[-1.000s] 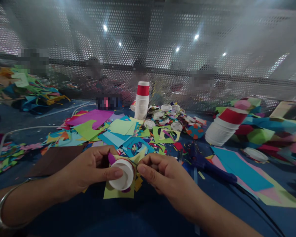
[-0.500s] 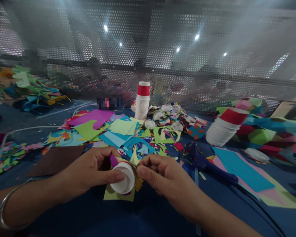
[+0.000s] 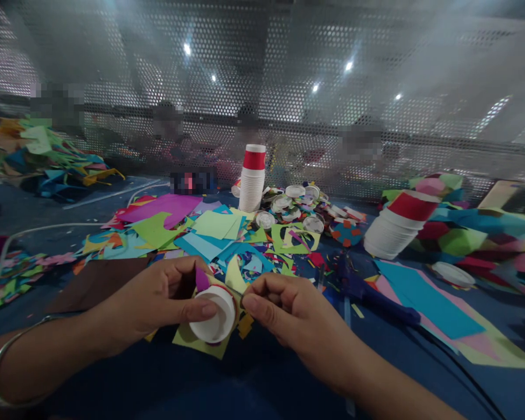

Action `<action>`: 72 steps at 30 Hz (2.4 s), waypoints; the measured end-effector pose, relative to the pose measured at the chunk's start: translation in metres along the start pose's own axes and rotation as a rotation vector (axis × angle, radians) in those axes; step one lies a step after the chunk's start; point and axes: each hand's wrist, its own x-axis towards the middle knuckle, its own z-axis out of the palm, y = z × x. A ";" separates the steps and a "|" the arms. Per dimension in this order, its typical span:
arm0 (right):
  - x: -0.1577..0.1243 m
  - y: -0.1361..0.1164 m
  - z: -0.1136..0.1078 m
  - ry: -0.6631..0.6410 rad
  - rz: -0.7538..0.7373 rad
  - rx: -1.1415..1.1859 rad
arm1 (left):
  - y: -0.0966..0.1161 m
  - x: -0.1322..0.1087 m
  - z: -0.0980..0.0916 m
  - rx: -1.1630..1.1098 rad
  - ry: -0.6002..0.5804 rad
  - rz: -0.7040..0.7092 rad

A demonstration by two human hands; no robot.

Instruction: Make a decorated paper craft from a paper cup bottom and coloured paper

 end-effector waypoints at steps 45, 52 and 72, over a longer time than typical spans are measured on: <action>0.000 -0.001 -0.002 0.027 -0.004 -0.113 | -0.002 -0.001 -0.008 -0.001 -0.065 -0.048; -0.001 -0.001 -0.002 0.027 -0.010 -0.120 | -0.006 0.000 -0.006 0.132 -0.006 0.009; -0.003 -0.004 -0.002 0.061 -0.011 -0.171 | 0.007 -0.008 -0.012 0.397 -0.058 0.010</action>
